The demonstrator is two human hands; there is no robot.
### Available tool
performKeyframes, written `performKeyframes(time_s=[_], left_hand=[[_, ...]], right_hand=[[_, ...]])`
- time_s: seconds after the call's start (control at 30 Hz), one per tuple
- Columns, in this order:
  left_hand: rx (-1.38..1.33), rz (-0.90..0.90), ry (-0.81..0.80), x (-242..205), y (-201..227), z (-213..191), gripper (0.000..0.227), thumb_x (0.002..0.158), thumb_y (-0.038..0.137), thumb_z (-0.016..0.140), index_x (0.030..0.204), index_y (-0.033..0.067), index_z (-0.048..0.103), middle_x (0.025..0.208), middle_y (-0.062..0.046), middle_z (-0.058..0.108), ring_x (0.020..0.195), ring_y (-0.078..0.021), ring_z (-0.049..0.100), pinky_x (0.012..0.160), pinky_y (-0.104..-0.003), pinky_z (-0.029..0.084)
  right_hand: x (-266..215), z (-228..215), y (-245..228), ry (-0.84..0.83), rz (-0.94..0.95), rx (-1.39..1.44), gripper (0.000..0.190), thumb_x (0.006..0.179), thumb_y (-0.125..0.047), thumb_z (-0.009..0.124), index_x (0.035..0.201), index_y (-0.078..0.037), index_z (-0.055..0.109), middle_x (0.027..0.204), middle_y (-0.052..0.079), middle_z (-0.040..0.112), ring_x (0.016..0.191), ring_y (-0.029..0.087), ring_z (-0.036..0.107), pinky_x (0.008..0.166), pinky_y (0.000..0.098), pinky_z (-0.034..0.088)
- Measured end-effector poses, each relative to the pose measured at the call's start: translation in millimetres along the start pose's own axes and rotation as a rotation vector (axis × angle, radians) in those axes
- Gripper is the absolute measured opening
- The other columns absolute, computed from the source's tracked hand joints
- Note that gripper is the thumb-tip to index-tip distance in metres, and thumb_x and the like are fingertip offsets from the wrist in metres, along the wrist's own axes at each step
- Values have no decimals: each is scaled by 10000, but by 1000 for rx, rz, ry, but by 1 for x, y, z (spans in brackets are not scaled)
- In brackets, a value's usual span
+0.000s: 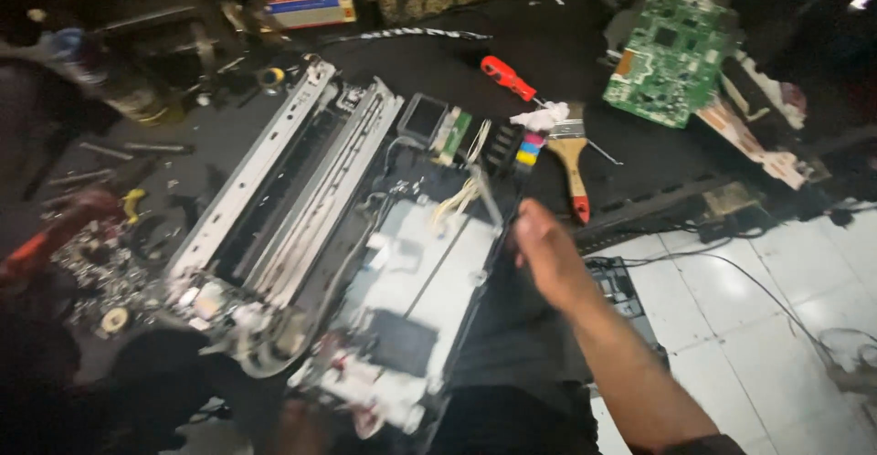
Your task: The person works on a disassembled printer placed on a dark workbench. They manipulate internal components, including a circuit board and ribbon cables, using their hands to disconnect and reconnect parts within the device's chassis.
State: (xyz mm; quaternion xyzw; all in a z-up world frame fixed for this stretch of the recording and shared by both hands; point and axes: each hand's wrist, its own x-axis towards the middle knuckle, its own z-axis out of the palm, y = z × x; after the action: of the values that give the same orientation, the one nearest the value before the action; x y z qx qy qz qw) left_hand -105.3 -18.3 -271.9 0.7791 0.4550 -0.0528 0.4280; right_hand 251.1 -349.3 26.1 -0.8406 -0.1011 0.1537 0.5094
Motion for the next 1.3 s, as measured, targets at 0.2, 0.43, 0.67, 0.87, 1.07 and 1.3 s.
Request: performKeyframes(time_s=[0.2, 0.43, 0.67, 0.87, 1.07, 1.3], left_hand=[[-323, 163, 33, -22, 136, 16, 298, 717, 176, 706, 553, 129, 461, 522, -4, 438, 535, -145, 379, 521, -429, 345], [-206, -6, -378, -38, 200, 18, 661, 860, 270, 896, 557, 193, 313, 518, 30, 264, 471, -104, 274, 511, -369, 194], [-165, -30, -473, -47, 268, 14, 396, 940, 450, 734, 689, 181, 587, 598, 34, 474, 547, -98, 416, 560, -317, 322], [-426, 68, -609, -70, 308, -35, 336, 905, 376, 662, 1063, 171, 877, 1179, 20, 844, 1151, -75, 743, 1094, -206, 452], [39, -426, -198, -61, 238, -122, 566, 845, 548, 618, 1386, 388, 665, 1407, 67, 698, 1272, -178, 679, 1100, -358, 480], [48, 343, 578, -88, 222, -139, 663, 839, 325, 672, 1458, 110, 576, 1341, -111, 687, 1246, -300, 641, 987, -484, 505]], right_hand=[[73, -10, -12, 221, 202, 169, 697, 929, -648, 357, 1284, -111, 623, 1156, 80, 630, 816, 175, 586, 654, 310, 482], [88, -25, -60, 91, 160, -63, 738, 873, -749, 280, 1189, -127, 519, 1217, 68, 537, 1154, 217, 527, 925, 458, 406], [141, -12, -89, 57, 146, -72, 764, 851, -780, 214, 1156, -229, 646, 1387, 109, 597, 1328, 261, 531, 1051, 457, 376], [103, -22, -88, 10, 58, 20, 714, 1061, -563, 106, 1230, -109, 631, 985, 92, 632, 811, 194, 540, 701, 349, 396], [6, -20, 6, 262, -70, 512, 511, 1076, -375, 318, 1383, -18, 517, 1163, 259, 648, 1055, 387, 645, 868, 499, 508], [25, 0, 83, -212, -664, 763, 1320, 644, -802, 871, 1557, 1, 357, 1558, 300, 436, 1488, 469, 419, 1331, 592, 233]])
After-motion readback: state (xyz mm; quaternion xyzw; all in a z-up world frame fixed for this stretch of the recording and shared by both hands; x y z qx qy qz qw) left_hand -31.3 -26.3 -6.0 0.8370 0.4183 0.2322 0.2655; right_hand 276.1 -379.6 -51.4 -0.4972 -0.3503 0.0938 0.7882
